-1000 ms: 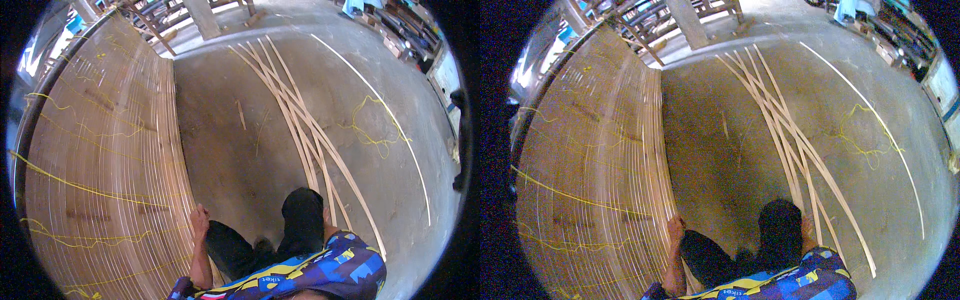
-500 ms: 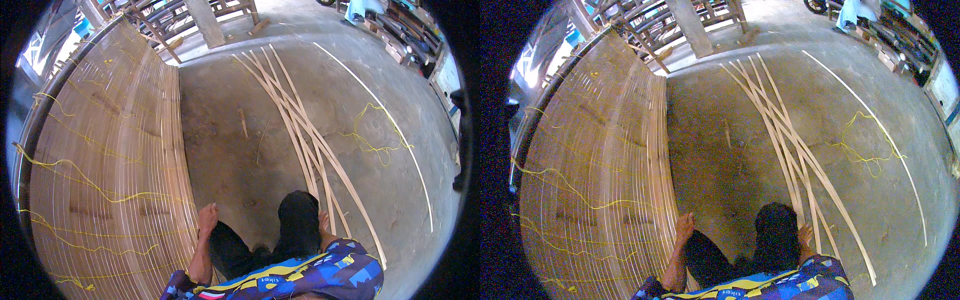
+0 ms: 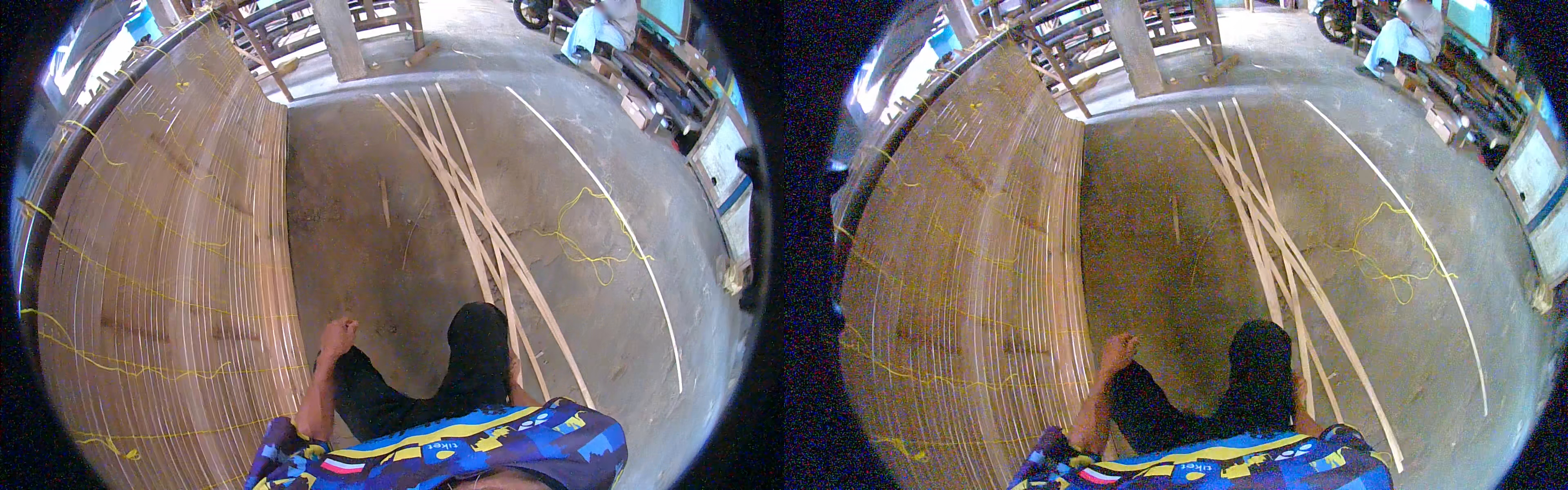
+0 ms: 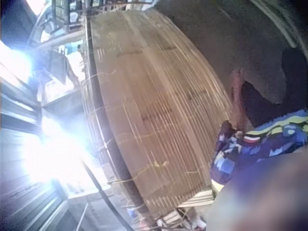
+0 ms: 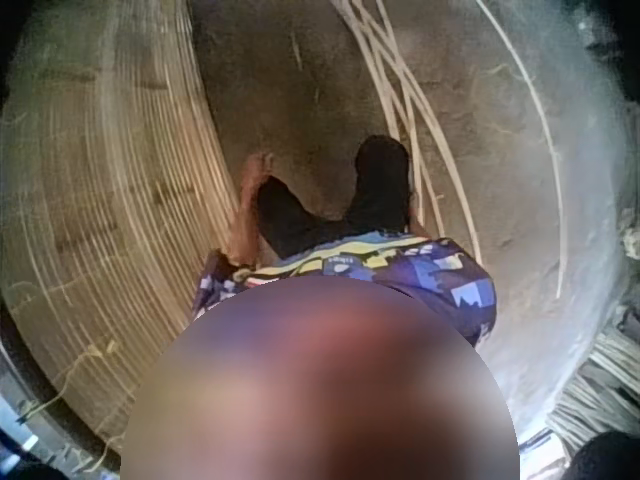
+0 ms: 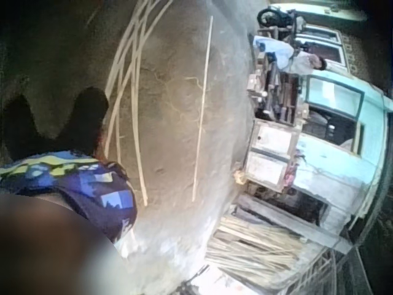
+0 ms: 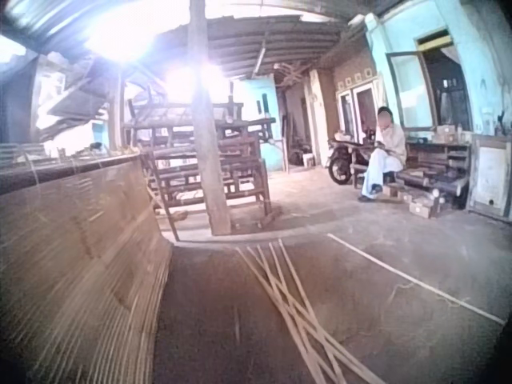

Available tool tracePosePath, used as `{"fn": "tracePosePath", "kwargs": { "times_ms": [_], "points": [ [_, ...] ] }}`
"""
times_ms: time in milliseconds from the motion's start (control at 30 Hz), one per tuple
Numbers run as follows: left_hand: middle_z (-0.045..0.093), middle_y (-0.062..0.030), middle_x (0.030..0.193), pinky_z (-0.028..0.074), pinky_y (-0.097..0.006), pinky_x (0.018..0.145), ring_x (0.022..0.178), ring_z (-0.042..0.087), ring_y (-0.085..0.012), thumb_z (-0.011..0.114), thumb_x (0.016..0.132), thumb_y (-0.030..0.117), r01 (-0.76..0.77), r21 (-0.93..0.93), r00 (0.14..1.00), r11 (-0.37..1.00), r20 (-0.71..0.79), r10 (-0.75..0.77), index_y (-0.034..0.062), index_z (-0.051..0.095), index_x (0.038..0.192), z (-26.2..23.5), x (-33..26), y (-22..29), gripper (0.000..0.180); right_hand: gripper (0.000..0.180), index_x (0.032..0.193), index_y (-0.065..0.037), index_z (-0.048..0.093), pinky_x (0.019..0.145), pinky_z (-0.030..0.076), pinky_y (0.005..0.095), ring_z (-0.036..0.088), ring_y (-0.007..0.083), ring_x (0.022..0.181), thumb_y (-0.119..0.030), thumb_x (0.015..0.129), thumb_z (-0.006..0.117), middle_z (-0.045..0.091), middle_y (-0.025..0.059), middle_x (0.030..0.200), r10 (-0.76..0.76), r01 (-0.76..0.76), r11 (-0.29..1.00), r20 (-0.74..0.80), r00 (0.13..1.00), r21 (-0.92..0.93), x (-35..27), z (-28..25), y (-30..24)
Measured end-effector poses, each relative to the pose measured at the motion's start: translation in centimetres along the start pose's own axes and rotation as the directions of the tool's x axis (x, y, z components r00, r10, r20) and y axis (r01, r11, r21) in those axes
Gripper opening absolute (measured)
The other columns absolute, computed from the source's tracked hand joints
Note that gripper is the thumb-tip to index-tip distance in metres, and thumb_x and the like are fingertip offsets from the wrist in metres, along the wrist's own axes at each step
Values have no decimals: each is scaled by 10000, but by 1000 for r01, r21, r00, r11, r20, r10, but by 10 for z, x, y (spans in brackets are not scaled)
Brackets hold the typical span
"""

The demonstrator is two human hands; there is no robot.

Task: The person repeatedly picks up thin bamboo strips and ties them to a horizontal metal frame using yellow string. The person loops the string around the frame and the strip, then pulls it tight to secure the strip in place.

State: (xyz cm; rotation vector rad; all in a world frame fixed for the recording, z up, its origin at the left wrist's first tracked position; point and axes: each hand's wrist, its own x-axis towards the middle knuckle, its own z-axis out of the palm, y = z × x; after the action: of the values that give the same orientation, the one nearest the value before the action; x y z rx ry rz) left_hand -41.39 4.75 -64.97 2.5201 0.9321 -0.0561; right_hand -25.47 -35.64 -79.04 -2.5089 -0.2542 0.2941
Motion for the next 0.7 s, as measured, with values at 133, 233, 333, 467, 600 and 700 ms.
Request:
{"fn": "tracePosePath", "kwargs": {
  "times_ms": [133, 233, 333, 467, 600, 700],
  "points": [
    [613, -137, 757, 451, -346, 659, 720, 591, -234, 513, 803, 271, 120, -433, 954, 894, 300, 17, 34, 613, 874, -20, 33, 4, 267, 292, 914, -28, 547, 537, 437, 422, 548, 390, 614, -292, 789, 534, 561, 199, 697, -91, 85, 996, -194, 977, -41, 31, -50, -54],
    [611, -128, 770, 446, -328, 667, 734, 583, -209, 514, 808, 256, -3, -479, 974, 878, 198, 112, 16, 600, 889, -64, 65, 27, 267, 273, 901, -20, 544, 570, 446, 371, 569, 314, 637, -261, 775, 573, 566, 171, 713, -102, 158, 981, -388, 916, 114, 64, -94, -120],
    [612, -138, 822, 446, -331, 694, 779, 587, -225, 509, 813, 255, -269, -272, 961, 924, -13, 276, 10, 587, 916, -116, 82, 65, 277, 237, 889, -15, 536, 595, 442, 330, 560, 220, 647, -201, 760, 607, 567, 133, 718, -208, 393, 811, -413, 886, 433, 89, -136, -199],
    [605, -148, 901, 447, -344, 743, 849, 582, -257, 514, 811, 262, -360, -455, 911, 815, 18, 412, 15, 577, 944, -158, 71, 119, 287, 227, 864, -11, 511, 573, 426, 297, 527, 153, 629, -182, 763, 621, 551, 88, 691, -231, 445, 796, -473, 850, 410, 103, -200, -307],
    [597, -167, 916, 444, -363, 766, 871, 572, -299, 521, 804, 263, -393, -444, 875, 805, 89, 476, 16, 556, 994, -174, 23, 155, 313, 231, 808, -25, 475, 540, 378, 240, 448, 94, 585, -208, 785, 614, 473, 23, 648, -358, 549, 677, -432, 828, 490, 111, -257, -415],
    [594, -181, 909, 447, -370, 756, 866, 570, -310, 527, 796, 259, -257, -478, 917, 840, 153, 368, 15, 534, 1030, -192, -22, 164, 339, 209, 820, -40, 450, 518, 379, 210, 452, 65, 552, -205, 816, 578, 451, 1, 644, -514, 631, 503, -382, 768, 590, 121, -285, -499]
  ]
}}
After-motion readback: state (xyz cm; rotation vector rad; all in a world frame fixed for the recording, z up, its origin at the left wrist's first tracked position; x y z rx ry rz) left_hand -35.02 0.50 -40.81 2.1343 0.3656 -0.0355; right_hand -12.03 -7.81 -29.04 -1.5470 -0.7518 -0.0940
